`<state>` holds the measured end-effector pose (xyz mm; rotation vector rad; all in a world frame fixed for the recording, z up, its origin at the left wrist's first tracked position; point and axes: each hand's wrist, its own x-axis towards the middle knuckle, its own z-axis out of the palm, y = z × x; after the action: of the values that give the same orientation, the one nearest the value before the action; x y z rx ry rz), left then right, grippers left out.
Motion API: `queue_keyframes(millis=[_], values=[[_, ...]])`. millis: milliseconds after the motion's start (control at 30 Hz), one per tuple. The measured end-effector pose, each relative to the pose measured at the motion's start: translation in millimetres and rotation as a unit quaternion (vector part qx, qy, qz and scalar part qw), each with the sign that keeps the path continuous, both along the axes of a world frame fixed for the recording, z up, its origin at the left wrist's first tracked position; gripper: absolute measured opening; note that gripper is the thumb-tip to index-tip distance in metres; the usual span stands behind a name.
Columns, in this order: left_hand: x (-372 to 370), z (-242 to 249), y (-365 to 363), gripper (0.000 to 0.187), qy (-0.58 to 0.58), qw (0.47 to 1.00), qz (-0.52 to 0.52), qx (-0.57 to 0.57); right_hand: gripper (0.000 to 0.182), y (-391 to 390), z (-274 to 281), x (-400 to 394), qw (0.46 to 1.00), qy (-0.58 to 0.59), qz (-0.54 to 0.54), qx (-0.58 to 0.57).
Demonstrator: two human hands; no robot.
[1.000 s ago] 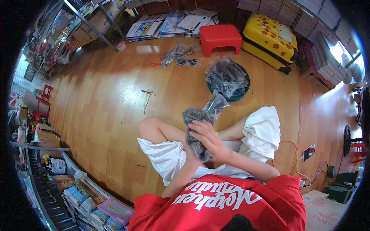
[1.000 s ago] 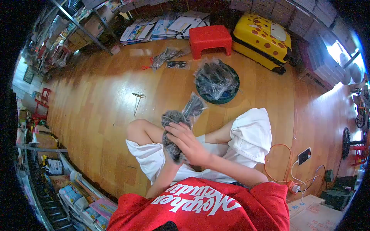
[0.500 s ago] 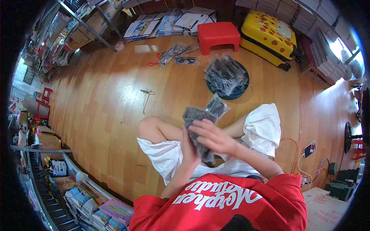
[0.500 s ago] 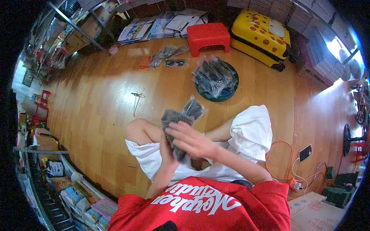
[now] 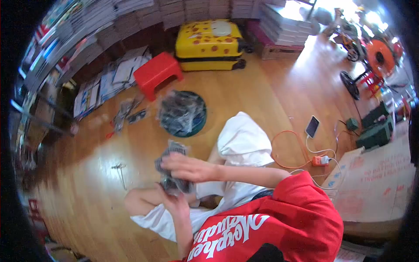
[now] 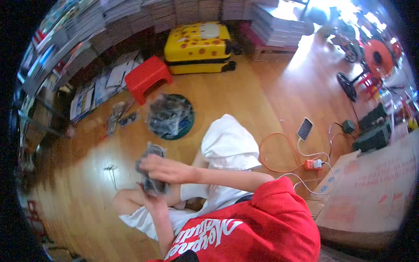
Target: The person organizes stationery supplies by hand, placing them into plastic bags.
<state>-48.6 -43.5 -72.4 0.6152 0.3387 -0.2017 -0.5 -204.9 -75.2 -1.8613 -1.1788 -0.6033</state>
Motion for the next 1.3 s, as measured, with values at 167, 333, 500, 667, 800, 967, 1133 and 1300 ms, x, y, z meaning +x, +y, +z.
queue_keyframes(millis=[167, 333, 500, 667, 800, 967, 1133, 1300], values=[[6.3, -44.4, 4.5, 0.047, -0.019, 0.968, 0.031, -0.249, 0.027, 17.7, -17.2, 9.4, 0.996, 0.016, 0.012, 0.09], [6.8, -17.1, -9.2, 0.047, -0.089, 0.975, 0.08, -0.186, 0.028, 21.9, -13.8, -13.0, 0.995, -0.098, 0.008, 0.003], [10.3, -7.8, -1.6, 0.055, -0.052, 0.993, -0.007, 0.104, 0.026, -4.0, -2.0, 15.1, 0.992, 0.003, -0.103, 0.074], [25.0, -121.1, 45.9, 0.051, -0.273, 0.837, -0.099, 0.463, 0.03, 31.9, 4.1, -22.9, 0.998, 0.037, 0.044, -0.027], [6.1, -30.6, 12.8, 0.058, -0.117, 0.976, -0.038, 0.178, 0.029, 14.8, -9.9, 1.7, 0.982, -0.173, -0.078, -0.013], [2.6, -26.3, 10.7, 0.063, -0.083, 0.923, -0.006, 0.376, 0.044, -27.3, -21.0, 41.2, 0.974, 0.013, -0.223, 0.044], [-1.9, -16.0, 10.1, 0.055, -0.024, 0.987, -0.015, 0.159, 0.034, -40.2, -15.5, -3.4, 0.818, 0.493, -0.065, 0.289], [-11.5, -11.8, 13.7, 0.056, -0.042, 0.966, -0.128, 0.219, 0.037, -42.2, -3.0, -24.7, 0.76, 0.634, -0.104, 0.099]])
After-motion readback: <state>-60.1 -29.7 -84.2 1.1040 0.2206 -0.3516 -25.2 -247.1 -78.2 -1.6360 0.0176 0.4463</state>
